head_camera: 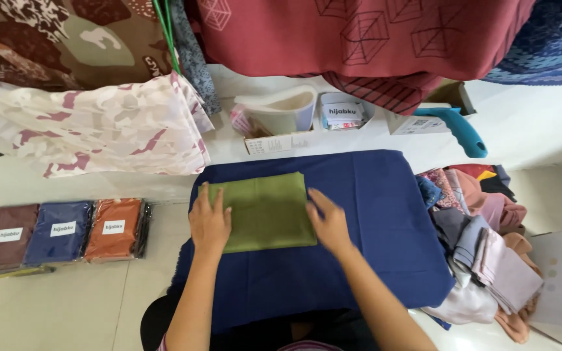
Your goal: The person folds a green piece of fabric on a blue mat using a lint roller to smooth it out. They then place the folded fabric into a clear plastic bag and seal it.
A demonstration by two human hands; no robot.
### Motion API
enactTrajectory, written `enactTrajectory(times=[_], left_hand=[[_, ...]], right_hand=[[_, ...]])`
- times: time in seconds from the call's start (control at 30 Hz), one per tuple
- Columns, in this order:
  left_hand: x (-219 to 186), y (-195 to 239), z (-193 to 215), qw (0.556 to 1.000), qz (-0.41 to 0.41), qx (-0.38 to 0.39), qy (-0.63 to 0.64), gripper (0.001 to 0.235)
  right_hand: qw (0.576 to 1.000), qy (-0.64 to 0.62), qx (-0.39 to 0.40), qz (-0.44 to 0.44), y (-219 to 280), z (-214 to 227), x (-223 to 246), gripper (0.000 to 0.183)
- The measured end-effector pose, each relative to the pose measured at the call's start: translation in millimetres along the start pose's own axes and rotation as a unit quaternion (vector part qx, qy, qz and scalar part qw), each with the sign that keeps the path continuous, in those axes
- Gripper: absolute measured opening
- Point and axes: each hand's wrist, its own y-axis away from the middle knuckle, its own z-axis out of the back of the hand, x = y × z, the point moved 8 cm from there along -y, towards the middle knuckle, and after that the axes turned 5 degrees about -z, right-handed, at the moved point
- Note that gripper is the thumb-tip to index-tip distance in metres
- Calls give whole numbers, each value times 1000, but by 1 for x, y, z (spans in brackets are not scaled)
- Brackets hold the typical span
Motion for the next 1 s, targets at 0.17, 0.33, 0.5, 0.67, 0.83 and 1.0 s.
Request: enactTrajectory(times=[0.17, 0.33, 0.5, 0.67, 0.83, 1.0], left_hand=[[-27, -3, -43, 995, -61, 32, 67, 50], [-22, 2, -68, 991, -39, 109, 70, 62], [-27, 5, -57, 983, -17, 159, 93, 64], [-24, 3, -54, 980, -4, 175, 98, 65], [-18, 1, -55, 980, 13, 160, 115, 69], [-16, 0, -68, 978, 25, 190, 79, 74]], right_hand=[[996, 16, 79, -34, -106, -59, -56, 33], [945, 101, 302, -72, -148, -111, -58, 49], [876, 185, 443, -52, -156, -139, -98, 57], [903, 242, 355, 3, -144, -106, -69, 55], [932, 310, 75, 170, -117, -82, -42, 50], [905, 359, -156, 170, -80, -59, -16, 49]])
